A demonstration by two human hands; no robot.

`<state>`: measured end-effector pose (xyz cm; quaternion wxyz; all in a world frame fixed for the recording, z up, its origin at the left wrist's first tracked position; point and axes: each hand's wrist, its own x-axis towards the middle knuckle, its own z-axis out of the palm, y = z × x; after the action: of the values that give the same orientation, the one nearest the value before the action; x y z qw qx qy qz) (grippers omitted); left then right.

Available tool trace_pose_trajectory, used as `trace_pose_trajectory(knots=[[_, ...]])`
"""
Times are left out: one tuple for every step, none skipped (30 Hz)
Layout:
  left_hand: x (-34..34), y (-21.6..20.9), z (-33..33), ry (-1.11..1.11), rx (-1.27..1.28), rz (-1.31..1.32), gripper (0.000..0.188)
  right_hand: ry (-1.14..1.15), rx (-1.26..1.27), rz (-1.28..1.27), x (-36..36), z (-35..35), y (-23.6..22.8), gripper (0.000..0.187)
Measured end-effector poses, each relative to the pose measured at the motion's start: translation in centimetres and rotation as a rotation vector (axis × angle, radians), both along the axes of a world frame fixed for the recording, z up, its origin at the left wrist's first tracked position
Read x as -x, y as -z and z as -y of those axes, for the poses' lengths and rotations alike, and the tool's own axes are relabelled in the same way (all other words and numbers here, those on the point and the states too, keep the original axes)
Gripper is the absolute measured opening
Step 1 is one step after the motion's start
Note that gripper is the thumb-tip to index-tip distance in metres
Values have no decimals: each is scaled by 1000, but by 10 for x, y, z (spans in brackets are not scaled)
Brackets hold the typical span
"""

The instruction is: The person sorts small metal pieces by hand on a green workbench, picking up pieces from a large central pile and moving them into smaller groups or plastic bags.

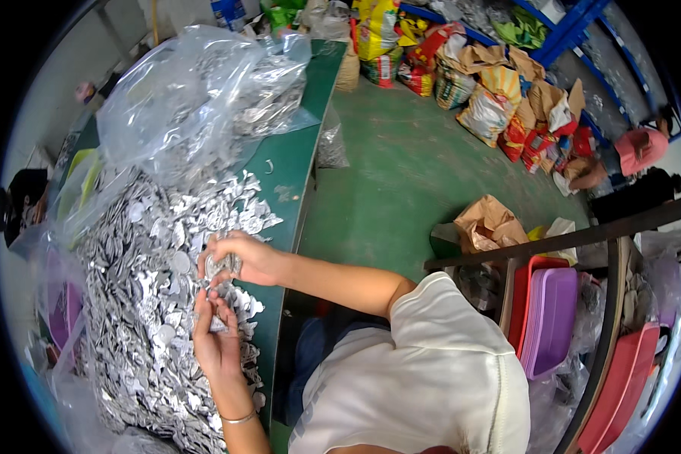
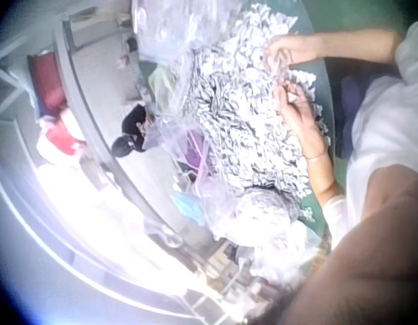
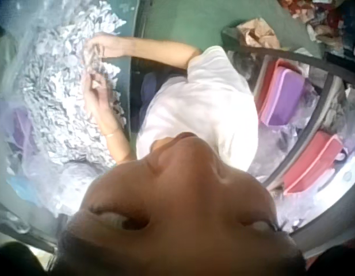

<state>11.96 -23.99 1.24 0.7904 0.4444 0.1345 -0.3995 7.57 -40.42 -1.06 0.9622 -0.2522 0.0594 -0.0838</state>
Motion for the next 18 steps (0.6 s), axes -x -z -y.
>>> trace_pose_trajectory(knots=[[2,2,1,5,-7,15,32,-12,61,-33,2,2,-2,12],[2,3,-1,14,8,9,33,-31,120,-65,4,2,-4,15],[1,5,-4,21,23,3,33,-78,203,-160,5,4,-6,20],[0,7,-4,26,38,-4,34,94,633,-122,2,4,0,21],[2,5,-3,22,54,-3,36,266,1061,-78,-2,2,6,22],[3,5,-2,18,55,-5,37,438,1487,-29,-4,0,11,23],[4,5,-2,13,55,-8,38,491,1795,-99,-2,-2,17,24],[4,4,-6,-3,48,-4,38,389,1926,-130,-4,-5,20,24],[5,2,-6,-32,24,-8,40,279,2052,-160,-7,-8,24,24],[7,4,-3,-5,66,-18,40,163,2174,-185,-10,-11,27,23],[6,9,-6,-9,94,-18,41,160,2210,-164,-7,-12,17,22],[4,12,-12,-26,117,-8,41,175,2243,-145,-8,-13,17,19],[4,16,-11,-5,149,-7,41,220,2252,-154,-10,-11,18,17],[4,18,-13,2,175,-1,41,297,2219,-81,-12,-10,25,14],[4,16,-13,-19,145,3,39,325,2214,-14,-13,-8,30,14],[8,13,-12,-45,115,3,37,398,2132,16,-11,-6,35,15],[10,8,-14,-60,107,4,36,226,2124,-146,-11,-9,25,15],[13,5,-14,-65,108,3,35,249,2070,-174,-12,-8,28,19]])
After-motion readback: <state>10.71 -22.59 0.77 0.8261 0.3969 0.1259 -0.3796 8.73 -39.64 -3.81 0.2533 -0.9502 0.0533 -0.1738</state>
